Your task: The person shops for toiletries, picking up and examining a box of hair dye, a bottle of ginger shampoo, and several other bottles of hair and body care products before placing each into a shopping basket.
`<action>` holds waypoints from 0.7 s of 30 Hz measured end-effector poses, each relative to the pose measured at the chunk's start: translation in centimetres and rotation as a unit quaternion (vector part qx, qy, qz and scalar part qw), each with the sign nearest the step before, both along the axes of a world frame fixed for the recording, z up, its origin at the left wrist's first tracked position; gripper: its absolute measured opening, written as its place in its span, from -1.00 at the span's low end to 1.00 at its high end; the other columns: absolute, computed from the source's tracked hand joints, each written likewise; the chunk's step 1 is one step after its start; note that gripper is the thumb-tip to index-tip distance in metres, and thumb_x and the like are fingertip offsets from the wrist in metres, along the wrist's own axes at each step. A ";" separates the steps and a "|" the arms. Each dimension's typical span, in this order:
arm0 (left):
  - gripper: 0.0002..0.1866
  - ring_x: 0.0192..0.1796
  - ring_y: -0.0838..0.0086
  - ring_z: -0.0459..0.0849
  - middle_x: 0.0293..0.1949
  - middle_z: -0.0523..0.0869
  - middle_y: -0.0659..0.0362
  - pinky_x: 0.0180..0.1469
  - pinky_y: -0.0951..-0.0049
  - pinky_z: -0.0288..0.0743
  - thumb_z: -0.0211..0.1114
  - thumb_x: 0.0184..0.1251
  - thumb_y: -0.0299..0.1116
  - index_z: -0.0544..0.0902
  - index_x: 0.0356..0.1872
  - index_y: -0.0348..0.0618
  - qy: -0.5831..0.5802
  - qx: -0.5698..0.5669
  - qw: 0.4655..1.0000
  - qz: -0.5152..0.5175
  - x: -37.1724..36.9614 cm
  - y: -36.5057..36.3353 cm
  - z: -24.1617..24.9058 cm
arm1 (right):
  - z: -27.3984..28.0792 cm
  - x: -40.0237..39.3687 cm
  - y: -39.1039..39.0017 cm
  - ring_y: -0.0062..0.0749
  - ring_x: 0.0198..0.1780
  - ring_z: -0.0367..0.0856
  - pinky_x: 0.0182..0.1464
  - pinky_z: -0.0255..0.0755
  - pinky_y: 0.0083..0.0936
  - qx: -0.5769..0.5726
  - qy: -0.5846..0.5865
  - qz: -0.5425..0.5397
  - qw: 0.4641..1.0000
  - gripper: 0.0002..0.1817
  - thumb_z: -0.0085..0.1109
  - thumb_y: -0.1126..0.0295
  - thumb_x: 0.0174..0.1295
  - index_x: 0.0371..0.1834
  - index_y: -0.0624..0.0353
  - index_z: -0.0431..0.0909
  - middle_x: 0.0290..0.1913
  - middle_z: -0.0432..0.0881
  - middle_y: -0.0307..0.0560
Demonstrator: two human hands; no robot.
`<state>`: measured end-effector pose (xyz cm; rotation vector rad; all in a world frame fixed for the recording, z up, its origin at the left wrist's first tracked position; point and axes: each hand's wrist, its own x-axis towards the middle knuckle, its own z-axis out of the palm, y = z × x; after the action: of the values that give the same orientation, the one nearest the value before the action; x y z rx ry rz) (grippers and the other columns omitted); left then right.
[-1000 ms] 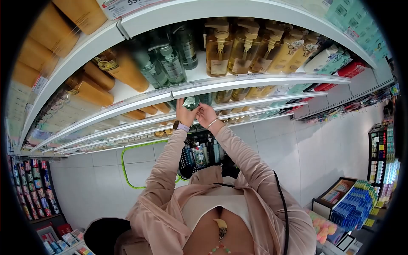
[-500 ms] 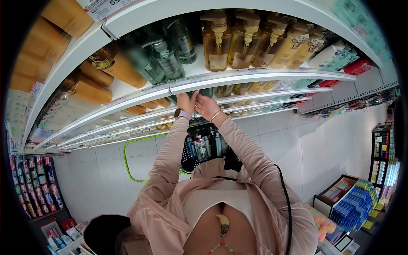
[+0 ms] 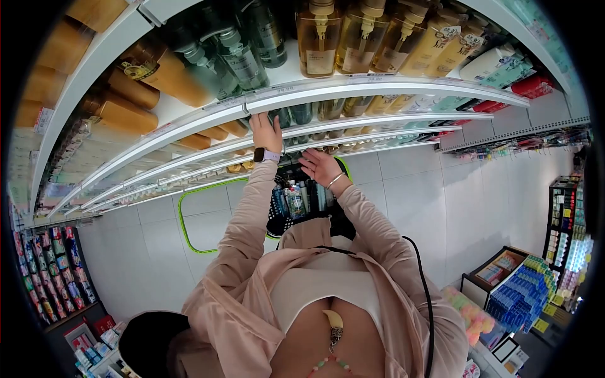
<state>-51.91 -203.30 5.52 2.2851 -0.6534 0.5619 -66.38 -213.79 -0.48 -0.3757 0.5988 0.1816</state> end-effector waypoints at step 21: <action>-0.61 -0.27 0.28 0.56 -0.21 0.54 -0.01 -0.18 0.40 0.42 0.18 0.01 -0.37 0.41 -0.07 -0.22 0.419 0.093 0.836 -0.342 -15.8 11.0 -11.6 | -5.8 -13.1 4.8 -0.38 -0.15 0.49 -0.07 0.36 -0.46 0.006 0.160 -0.181 0.970 -0.75 -0.16 0.37 0.13 -0.17 0.19 0.42 -0.19 0.53 -0.14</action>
<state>-67.74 -192.27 -6.06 1.9653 -0.9879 -0.8353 -79.50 -209.00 -6.24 -0.2191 0.9732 -0.1082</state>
